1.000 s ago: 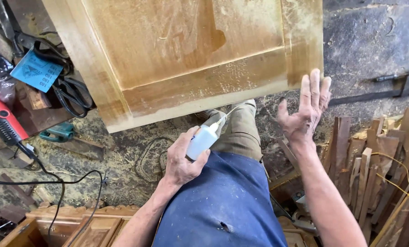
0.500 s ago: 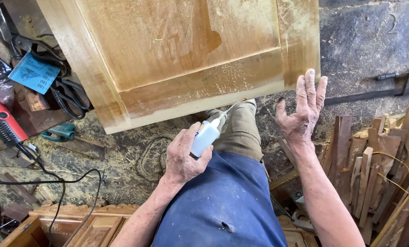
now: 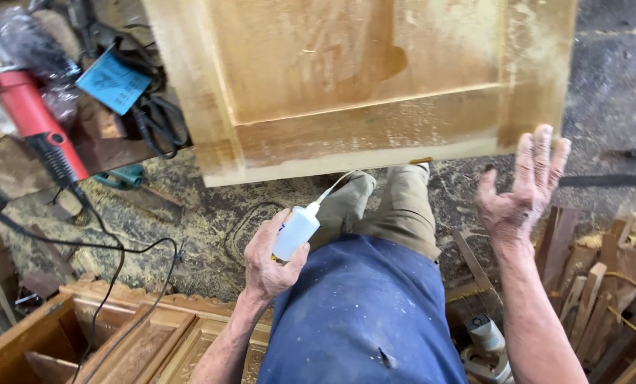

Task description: Sanding a decorative wooden door panel using a power sander and applying a liquid finish.

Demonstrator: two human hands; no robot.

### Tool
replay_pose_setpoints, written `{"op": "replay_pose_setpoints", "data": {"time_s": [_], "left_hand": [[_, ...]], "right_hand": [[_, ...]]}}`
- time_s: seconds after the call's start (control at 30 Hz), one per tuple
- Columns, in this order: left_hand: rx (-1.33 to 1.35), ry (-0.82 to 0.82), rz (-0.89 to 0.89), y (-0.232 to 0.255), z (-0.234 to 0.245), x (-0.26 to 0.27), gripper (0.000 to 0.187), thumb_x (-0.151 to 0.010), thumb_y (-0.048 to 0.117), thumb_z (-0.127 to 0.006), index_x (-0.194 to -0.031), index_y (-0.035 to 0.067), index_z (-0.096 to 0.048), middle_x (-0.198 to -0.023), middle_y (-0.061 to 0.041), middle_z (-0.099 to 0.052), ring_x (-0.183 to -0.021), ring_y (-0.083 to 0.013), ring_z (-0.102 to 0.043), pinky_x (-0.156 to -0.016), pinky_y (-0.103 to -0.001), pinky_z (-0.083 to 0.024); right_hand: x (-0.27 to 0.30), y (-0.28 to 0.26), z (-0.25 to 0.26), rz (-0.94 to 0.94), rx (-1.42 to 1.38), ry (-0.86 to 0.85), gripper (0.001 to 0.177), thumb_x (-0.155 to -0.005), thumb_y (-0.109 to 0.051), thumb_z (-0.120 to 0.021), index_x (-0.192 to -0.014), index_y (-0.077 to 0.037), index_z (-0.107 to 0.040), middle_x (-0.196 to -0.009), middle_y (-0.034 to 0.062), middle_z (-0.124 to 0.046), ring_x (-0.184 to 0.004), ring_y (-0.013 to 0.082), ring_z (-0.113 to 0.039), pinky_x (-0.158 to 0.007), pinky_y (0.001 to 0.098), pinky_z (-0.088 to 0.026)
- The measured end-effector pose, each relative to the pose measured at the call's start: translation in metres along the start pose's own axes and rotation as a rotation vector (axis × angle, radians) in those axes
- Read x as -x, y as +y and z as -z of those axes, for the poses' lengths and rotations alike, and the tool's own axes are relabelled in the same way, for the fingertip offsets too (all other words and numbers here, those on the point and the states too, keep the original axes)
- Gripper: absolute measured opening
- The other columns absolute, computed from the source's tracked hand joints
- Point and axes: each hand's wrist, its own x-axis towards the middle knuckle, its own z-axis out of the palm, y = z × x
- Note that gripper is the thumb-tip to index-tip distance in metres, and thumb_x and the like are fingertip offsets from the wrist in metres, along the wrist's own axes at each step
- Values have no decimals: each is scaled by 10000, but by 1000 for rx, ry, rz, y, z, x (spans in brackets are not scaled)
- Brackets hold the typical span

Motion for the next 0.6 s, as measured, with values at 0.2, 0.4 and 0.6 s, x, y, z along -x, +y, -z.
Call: {"op": "replay_pose_setpoints", "data": {"time_s": [0.2,0.4,0.6], "left_hand": [[-38,56,7,-20,11,11,634,-835,297,-761,-1370,22,-561,-1156,-177,-692,-885,-268,-677,-701,-357,-587],[-21,78,-40,-21,10,11,622,-838,262,-776,-1363,13,-554,-1097,-178,-685,-819,-260,-667,-662,-358,-578],[-59,99,6,-28,20,18,625,-834,285,-765,-1361,16,-564,-1151,-190,-690,-878,-284,-686,-693,-368,-596]], "right_hand": [[-3,-11,4,42,-7,15,792,-814,174,-755,-1550,171,-463,-1631,296,-342,-1526,478,-208,-1272,643,-228],[-1,-13,4,60,-6,17,744,-817,164,-717,-1522,210,-482,-1612,342,-349,-1497,542,-213,-1238,698,-245],[0,-18,4,28,1,13,750,-827,175,-716,-1538,195,-480,-1626,312,-345,-1501,529,-206,-1240,689,-234]]}}
